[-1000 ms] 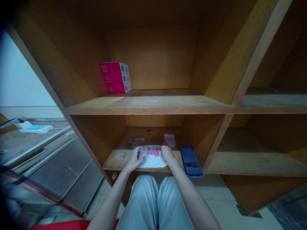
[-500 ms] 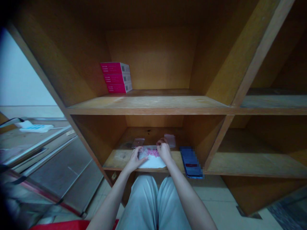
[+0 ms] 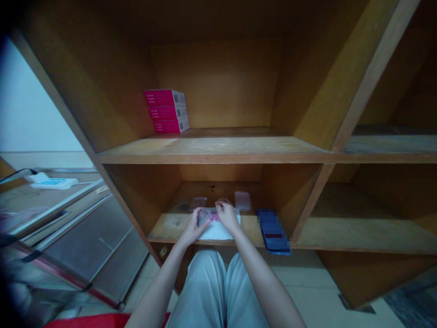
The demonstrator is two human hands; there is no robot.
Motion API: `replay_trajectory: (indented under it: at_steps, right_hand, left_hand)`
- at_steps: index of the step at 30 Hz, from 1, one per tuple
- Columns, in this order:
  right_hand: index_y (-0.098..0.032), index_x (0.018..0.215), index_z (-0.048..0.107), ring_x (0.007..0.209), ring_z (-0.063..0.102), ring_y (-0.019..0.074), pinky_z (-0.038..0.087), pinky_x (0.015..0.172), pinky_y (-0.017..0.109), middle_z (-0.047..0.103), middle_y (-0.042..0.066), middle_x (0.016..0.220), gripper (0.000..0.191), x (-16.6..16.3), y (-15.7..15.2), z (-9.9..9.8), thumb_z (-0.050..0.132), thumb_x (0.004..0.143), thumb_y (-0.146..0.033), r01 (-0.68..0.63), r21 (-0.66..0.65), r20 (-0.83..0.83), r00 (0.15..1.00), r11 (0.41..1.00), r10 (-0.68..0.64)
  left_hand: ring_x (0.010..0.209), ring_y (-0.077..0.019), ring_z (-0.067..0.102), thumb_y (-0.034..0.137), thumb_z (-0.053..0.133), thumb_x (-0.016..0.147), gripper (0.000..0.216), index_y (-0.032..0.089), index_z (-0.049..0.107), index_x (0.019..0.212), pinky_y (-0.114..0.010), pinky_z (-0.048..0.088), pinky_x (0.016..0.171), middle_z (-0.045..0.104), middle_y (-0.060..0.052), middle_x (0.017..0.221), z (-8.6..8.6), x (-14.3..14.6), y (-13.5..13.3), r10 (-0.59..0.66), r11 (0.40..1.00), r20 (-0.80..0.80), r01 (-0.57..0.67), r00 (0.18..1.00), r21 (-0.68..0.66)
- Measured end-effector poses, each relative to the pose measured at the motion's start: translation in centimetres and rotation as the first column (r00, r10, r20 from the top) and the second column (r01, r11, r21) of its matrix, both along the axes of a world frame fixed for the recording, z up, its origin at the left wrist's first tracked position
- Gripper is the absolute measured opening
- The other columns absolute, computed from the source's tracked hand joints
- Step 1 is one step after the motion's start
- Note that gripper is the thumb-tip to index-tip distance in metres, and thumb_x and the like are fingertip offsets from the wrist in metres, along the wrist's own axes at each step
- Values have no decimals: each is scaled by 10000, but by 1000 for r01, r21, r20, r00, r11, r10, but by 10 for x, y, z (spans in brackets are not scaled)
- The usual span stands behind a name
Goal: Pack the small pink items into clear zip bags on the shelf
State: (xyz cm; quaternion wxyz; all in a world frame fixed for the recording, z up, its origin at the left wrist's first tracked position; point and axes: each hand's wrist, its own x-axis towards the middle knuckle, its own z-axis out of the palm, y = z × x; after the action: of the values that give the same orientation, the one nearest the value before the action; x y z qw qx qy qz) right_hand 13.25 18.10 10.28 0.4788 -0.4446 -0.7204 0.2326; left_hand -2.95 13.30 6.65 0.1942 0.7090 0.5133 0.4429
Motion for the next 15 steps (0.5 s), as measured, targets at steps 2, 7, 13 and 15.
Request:
replay_trajectory:
  at_steps: [2,7,13,15]
  right_hand:
    - [-126,876,640,862,577,170,423,795,276,642,97,905,254,11,4,-4,422,746,-119,58,-46,43,998,997,-56]
    - [-111,796,678,839,599,176,419,792,261,669,111,860,346,35,7,-15,371,672,-11,78,-132,261,965,988,-42]
    - [-134,749,695,786,615,180,415,743,239,684,108,831,328,42,2,-21,400,666,-19,73,-171,432,902,983,8]
    - [-126,761,693,791,615,182,407,743,231,682,117,835,300,41,1,-21,424,667,-31,105,-173,465,885,979,-13]
  left_hand:
    - [1075,-201,430,369,508,764,472,189,328,1162,-369,338,921,453,-91,1123,1,0,0,0,1000,2,0,1000,-1]
    - [1074,-194,431,376,508,764,481,189,320,1166,-357,337,924,453,-87,1117,3,1,-2,-7,1000,10,7,1000,-7]
    - [1078,-199,426,372,515,761,480,190,326,1163,-361,333,927,448,-88,1131,2,1,-1,-10,1000,8,10,1000,-7]
    - [1080,-201,425,369,519,759,479,188,330,1160,-364,327,932,447,-92,1138,0,0,0,-11,1000,22,11,1000,-5]
